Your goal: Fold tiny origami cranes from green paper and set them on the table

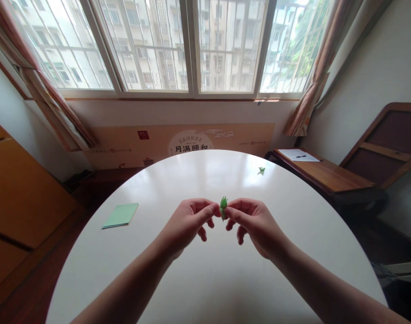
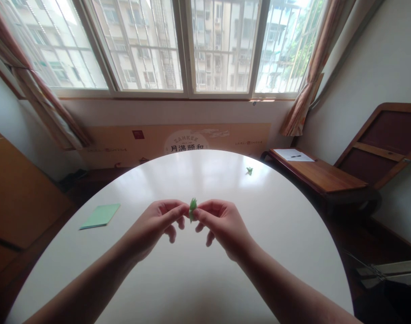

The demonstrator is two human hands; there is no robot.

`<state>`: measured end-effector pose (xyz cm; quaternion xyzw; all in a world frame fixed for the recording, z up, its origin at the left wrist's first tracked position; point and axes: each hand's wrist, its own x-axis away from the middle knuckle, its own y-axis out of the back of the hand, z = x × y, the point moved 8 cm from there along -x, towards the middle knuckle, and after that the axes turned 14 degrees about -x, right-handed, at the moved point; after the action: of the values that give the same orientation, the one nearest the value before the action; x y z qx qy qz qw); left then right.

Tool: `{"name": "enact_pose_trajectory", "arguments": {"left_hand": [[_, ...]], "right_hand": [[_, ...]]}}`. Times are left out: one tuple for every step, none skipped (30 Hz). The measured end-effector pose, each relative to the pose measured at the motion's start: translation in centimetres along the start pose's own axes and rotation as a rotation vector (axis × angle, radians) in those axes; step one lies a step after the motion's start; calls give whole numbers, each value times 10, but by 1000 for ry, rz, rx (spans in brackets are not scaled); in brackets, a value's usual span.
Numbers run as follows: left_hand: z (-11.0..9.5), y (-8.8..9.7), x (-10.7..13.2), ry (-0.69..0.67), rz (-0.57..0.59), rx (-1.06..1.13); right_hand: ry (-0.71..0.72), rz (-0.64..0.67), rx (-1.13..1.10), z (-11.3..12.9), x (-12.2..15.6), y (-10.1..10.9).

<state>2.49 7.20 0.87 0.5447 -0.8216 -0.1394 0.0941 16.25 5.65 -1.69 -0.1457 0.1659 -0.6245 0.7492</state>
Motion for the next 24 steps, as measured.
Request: {"name": "enact_pose_trajectory", "arguments": {"left_hand": [[0, -1, 0, 5, 1, -29], [0, -1, 1, 3, -4, -60], [-1, 0, 1, -5, -15, -90], [-2, 0, 2, -14, -28, -116], [-2, 1, 2, -21, -40, -137], [-3, 1, 2, -27, -50, -151], [-3, 2, 2, -30, -58, -161], [-3, 2, 2, -31, -63, -172], [-3, 3, 2, -33, -67, -186], [-3, 3, 3, -36, -70, -202], [-4, 3, 3, -42, -70, -219], [-5, 3, 3, -49, -71, -237], [-6, 3, 3, -57, -73, -253], [-6, 3, 4, -62, -77, -265], [-7, 3, 4, -67, -84, -274], [-7, 4, 4, -70, -91, -278], [-7, 4, 5, -72, -98, -280], [-7, 4, 5, -75, -102, -279], [-8, 4, 5, -81, -105, -277], [-8, 4, 5, -88, -103, -273], [-8, 4, 6, -94, -104, -269], [-8, 3, 6, -97, -106, -265], [-9, 4, 6, -98, -109, -262], [-9, 4, 7, -96, -120, -259]], "right_hand": [[22, -3, 15, 1, 0, 0], [43, -4, 31, 2, 0, 0], [62, -4, 47, 3, 1, 0], [75, -3, 62, 4, 1, 0], [82, -1, 75, 4, 1, -1], [84, 0, 83, 4, 1, -1], [79, 0, 84, 3, 1, -2], [70, -3, 78, 3, 1, -2], [59, -8, 70, 2, 1, -1], [48, -10, 60, 1, 1, -1], [38, -11, 49, 0, 1, -1], [30, -11, 40, 0, 1, -1], [21, -10, 31, -1, 1, -1], [15, -11, 22, -1, 1, -1], [8, -12, 13, -1, 1, 0], [2, -15, 4, -1, 1, 0], [-1, -19, -2, -2, 1, 0], [-1, -21, -6, -2, 1, 0], [2, -22, -7, -1, 1, 0], [9, -23, -5, -1, 0, 0], [17, -23, -2, -1, 0, 0], [26, -23, 3, -1, 0, 0], [33, -20, 9, -1, 0, 0], [39, -18, 15, -1, 0, 0]]}}
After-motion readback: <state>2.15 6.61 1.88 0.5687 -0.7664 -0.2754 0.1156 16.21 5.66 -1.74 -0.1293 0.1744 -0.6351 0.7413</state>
